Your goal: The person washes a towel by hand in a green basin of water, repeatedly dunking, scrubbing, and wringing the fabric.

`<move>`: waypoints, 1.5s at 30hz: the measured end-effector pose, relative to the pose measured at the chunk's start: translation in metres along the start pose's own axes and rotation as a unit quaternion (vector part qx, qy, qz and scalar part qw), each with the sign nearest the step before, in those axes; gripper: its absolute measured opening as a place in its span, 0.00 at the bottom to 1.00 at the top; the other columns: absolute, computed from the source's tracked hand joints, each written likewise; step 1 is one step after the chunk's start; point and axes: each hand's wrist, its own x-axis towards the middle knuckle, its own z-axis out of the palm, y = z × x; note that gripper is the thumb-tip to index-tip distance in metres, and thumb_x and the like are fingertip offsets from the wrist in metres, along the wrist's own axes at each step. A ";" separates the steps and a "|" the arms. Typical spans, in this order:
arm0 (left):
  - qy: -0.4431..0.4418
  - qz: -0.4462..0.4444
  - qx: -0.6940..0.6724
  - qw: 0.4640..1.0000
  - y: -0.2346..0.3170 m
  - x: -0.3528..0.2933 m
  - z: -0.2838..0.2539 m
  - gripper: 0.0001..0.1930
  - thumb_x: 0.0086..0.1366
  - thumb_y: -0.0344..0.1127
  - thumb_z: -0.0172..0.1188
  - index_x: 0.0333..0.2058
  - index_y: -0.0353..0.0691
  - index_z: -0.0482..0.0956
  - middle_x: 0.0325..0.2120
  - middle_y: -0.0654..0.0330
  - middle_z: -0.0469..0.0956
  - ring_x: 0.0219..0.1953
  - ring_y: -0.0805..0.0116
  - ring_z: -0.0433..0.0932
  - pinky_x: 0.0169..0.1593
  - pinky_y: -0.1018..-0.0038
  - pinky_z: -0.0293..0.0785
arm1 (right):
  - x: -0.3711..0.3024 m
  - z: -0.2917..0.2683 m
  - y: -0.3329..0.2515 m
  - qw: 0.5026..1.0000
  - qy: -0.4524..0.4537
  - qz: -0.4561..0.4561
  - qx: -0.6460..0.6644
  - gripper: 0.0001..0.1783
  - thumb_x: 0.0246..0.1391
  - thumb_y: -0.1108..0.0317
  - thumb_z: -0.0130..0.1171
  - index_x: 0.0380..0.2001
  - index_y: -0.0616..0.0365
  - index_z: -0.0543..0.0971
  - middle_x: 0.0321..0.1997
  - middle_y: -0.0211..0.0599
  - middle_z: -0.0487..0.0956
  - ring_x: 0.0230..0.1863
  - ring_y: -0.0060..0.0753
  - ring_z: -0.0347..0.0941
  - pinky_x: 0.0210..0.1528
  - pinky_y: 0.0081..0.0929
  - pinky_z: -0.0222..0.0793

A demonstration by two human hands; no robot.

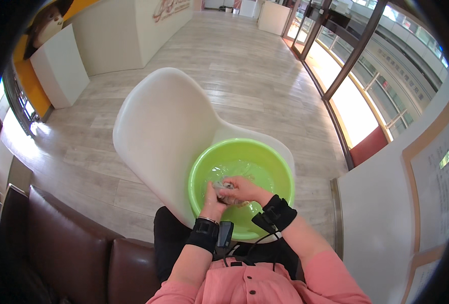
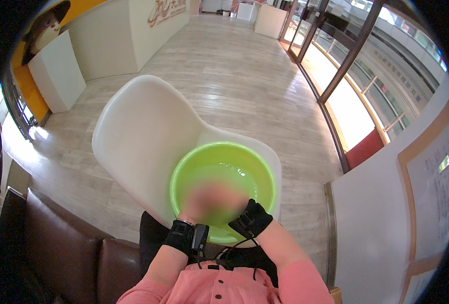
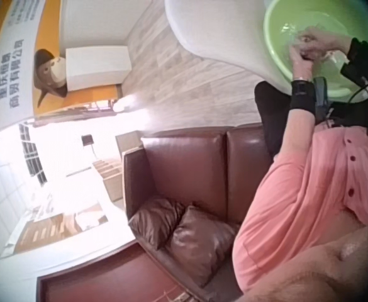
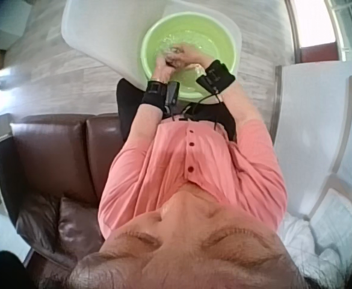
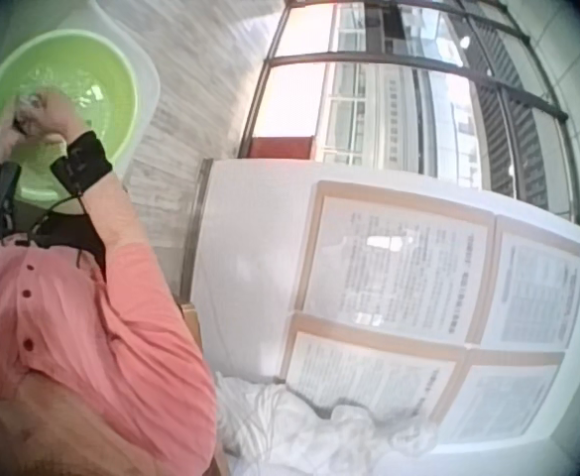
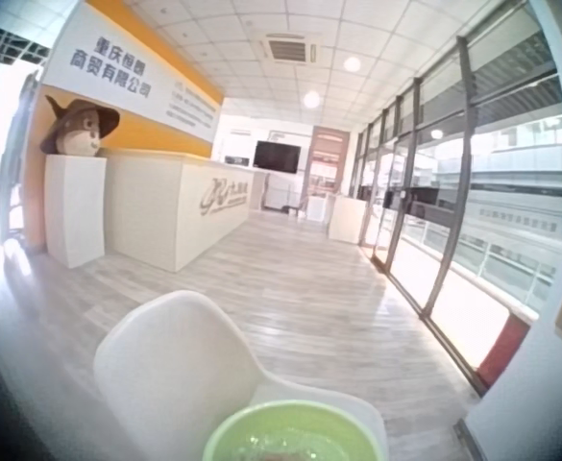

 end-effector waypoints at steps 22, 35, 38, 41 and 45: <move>-0.024 0.120 0.156 0.980 -0.024 0.011 0.002 0.15 0.64 0.43 0.40 0.33 0.38 0.71 0.29 0.57 0.74 0.29 0.65 0.75 0.30 0.71 0.73 | -0.015 0.008 -0.035 0.927 0.231 0.025 -0.296 0.22 0.56 0.50 0.40 0.25 0.54 0.76 0.26 0.46 0.75 0.30 0.52 0.71 0.31 0.43 0.66; 0.127 0.138 0.273 0.944 0.000 0.014 -0.019 0.26 0.60 0.37 0.46 0.57 0.42 0.53 0.48 0.55 0.65 0.44 0.58 0.71 0.41 0.54 0.68 | -0.005 -0.037 0.080 0.894 0.279 0.150 -0.318 0.20 0.47 0.64 0.56 0.43 0.61 0.71 0.40 0.52 0.75 0.43 0.50 0.70 0.45 0.39 0.65; 0.136 0.121 0.325 0.928 -0.005 0.017 -0.022 0.33 0.59 0.36 0.47 0.61 0.49 0.43 0.51 0.54 0.63 0.42 0.54 0.71 0.39 0.50 0.66 | 0.005 -0.022 0.077 0.904 0.180 0.169 -0.350 0.24 0.44 0.65 0.57 0.47 0.58 0.68 0.41 0.52 0.74 0.44 0.51 0.70 0.46 0.39 0.65; 0.112 0.097 0.327 0.933 -0.002 0.015 -0.021 0.35 0.59 0.36 0.46 0.62 0.52 0.39 0.54 0.53 0.58 0.44 0.51 0.70 0.40 0.46 0.64 | 0.004 -0.039 0.082 0.938 0.175 0.142 -0.262 0.27 0.44 0.65 0.57 0.50 0.56 0.65 0.40 0.53 0.74 0.44 0.55 0.69 0.46 0.41 0.65; 0.107 0.097 0.308 0.940 0.000 -0.006 0.000 0.36 0.60 0.39 0.46 0.62 0.55 0.37 0.54 0.52 0.59 0.45 0.49 0.69 0.41 0.42 0.64 | -0.002 -0.030 0.063 0.883 0.257 0.185 -0.346 0.23 0.44 0.65 0.57 0.46 0.58 0.69 0.40 0.53 0.75 0.43 0.52 0.70 0.46 0.40 0.65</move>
